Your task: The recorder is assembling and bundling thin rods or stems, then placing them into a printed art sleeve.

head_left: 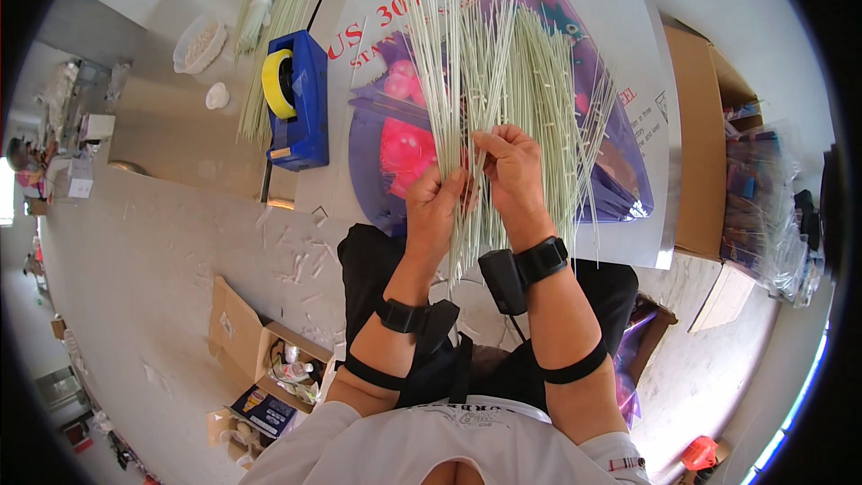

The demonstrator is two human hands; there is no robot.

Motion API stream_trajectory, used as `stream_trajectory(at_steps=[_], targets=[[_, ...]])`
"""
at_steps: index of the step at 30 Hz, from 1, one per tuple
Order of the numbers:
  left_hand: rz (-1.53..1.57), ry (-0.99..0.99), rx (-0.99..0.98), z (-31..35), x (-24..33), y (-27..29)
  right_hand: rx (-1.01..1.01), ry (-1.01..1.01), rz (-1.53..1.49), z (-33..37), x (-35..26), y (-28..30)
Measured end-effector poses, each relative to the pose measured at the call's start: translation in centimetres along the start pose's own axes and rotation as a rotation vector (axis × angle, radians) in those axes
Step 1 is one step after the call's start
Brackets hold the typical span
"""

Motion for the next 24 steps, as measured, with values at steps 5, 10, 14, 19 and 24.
stream_trajectory(at_steps=[5,10,14,19,24], targets=[[-0.027,-0.003,0.016,0.0,-0.4,0.4,0.067,0.001,-0.079,-0.1,-0.8,0.1],[-0.014,-0.021,-0.028,-0.2,-0.5,0.5,0.072,0.034,-0.157,-0.8,-0.9,0.4],[0.13,0.067,-0.065,0.1,-0.2,0.0,0.029,-0.054,-0.153,-0.6,-1.4,-0.5],[0.201,0.105,-0.118,0.2,-0.3,-0.1,-0.016,-0.11,-0.064,-0.3,-1.6,-1.0],[0.226,0.125,-0.129,0.2,-0.5,-0.1,0.01,-0.067,-0.003,-0.2,-1.4,-1.2]])
Point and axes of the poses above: each hand's wrist, its own z-axis away from the middle knuckle, its own y-axis out of the back of the hand, x = y × z, the point moved 2 cm from there along -z, towards the middle knuckle, and after that the axes turned 10 degrees about -x, right-handed, at the moved point
